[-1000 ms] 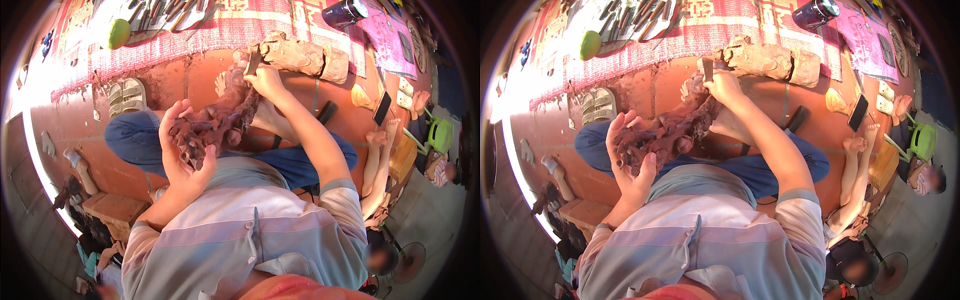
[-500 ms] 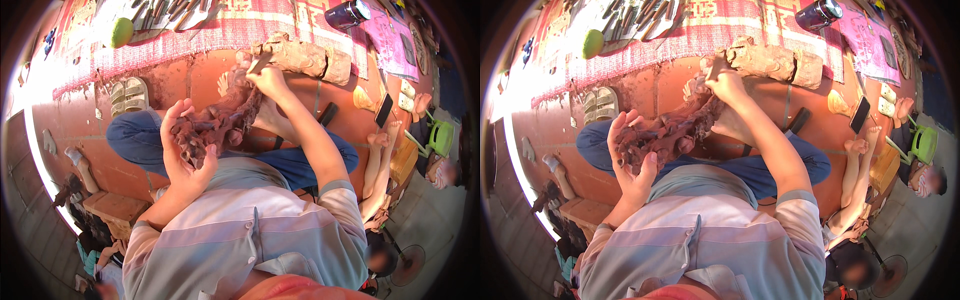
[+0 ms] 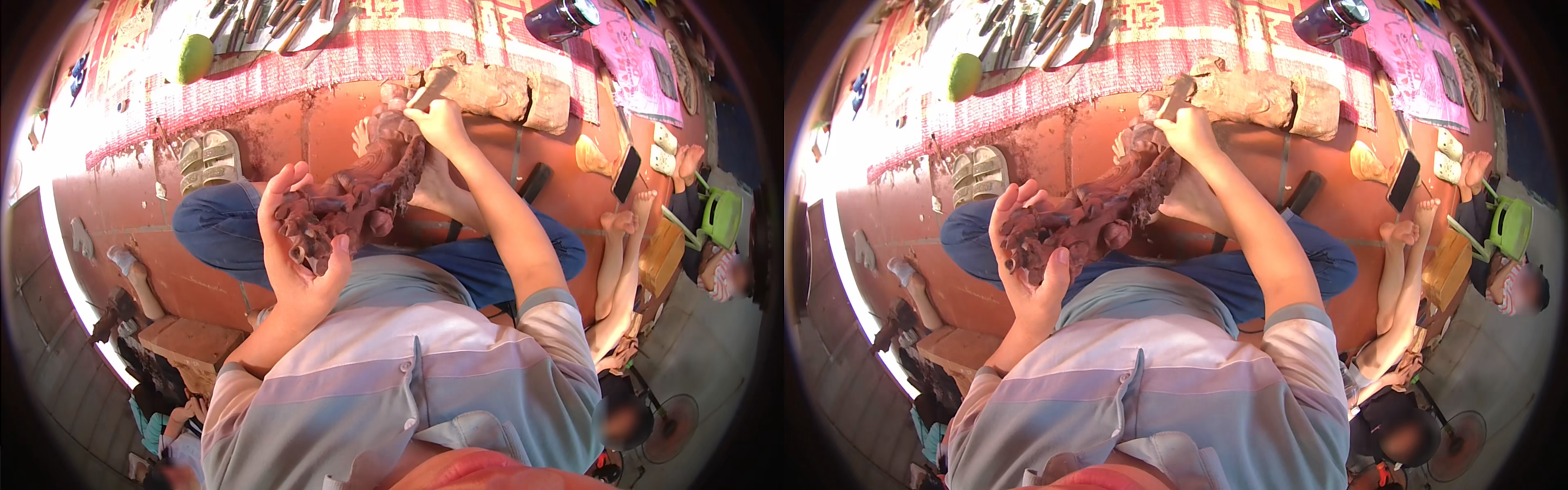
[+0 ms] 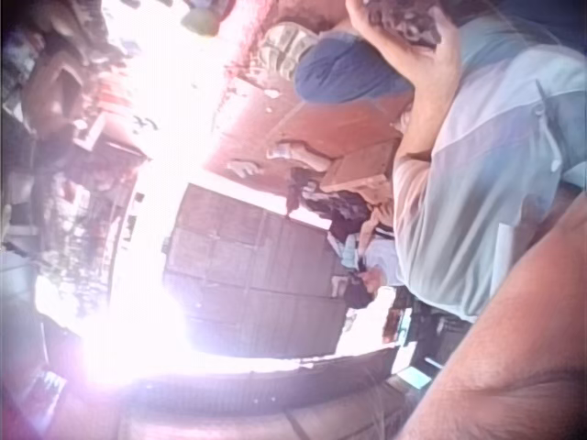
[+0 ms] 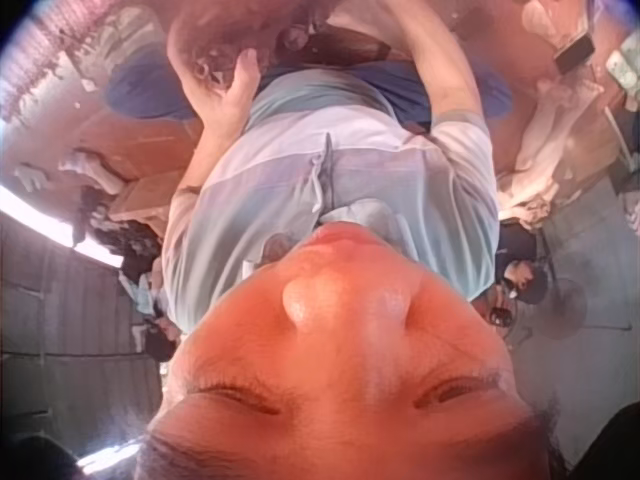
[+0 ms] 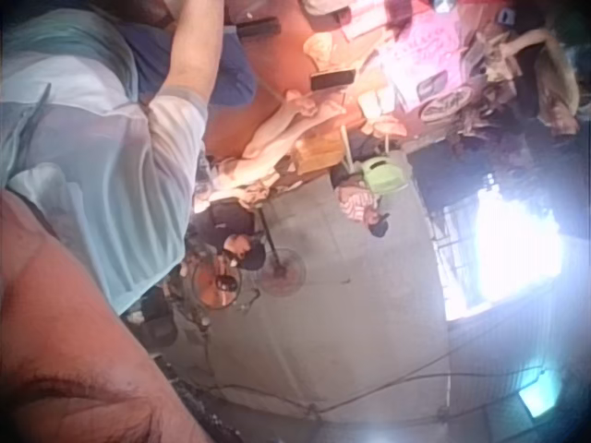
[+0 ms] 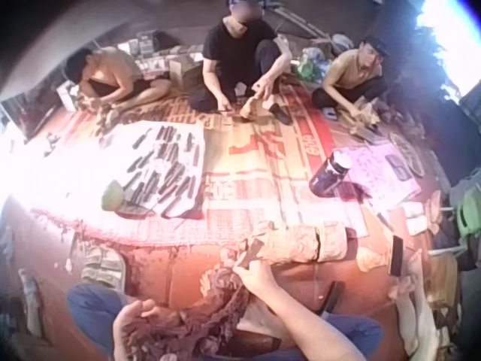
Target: The person sits cross-legged on a mat and carves a dark reddish-brown piece of wood using a small knife. They hold the wood in their left hand and use the knife in their right hand to shape the surface, occasionally rotating the object to access different areas.
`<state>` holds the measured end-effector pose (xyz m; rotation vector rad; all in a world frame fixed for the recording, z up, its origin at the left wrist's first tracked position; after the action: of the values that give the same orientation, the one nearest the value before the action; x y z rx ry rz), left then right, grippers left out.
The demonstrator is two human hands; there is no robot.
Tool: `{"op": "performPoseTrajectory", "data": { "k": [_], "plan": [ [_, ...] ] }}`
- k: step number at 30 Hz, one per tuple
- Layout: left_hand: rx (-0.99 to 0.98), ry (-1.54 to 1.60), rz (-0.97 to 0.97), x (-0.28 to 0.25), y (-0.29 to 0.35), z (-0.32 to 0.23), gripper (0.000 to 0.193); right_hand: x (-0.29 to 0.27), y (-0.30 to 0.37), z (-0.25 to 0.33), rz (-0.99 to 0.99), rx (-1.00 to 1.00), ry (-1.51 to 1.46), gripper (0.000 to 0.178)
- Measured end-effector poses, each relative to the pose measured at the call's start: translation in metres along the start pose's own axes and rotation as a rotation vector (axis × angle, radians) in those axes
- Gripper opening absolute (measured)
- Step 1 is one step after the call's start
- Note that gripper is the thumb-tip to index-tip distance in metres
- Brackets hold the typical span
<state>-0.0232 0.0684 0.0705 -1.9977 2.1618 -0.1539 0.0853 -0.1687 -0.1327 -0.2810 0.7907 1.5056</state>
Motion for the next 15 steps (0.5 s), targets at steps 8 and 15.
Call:
{"op": "performPoseTrajectory", "data": {
  "k": [8, 15],
  "plan": [
    [-0.009, 0.010, -0.003, 0.001, 0.000, -0.002, 0.074, -0.005, 0.003, 0.009, 0.013, -0.035, -0.015, 0.023],
    [-0.009, 0.014, -0.008, 0.001, 0.000, 0.000, 0.074, 0.001, 0.010, 0.013, 0.053, -0.093, 0.148, 0.026]
  ]
}}
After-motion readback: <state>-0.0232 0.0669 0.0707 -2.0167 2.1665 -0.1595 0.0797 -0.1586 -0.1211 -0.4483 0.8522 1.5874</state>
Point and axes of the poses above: each hand's wrist, its own y-axis away from the middle knuckle, its own x-axis out of the palm, z = x × y, the point moved 1 cm from there along -y, towards the middle knuckle, and after that the axes turned 12 degrees about x, right-handed, at the moved point
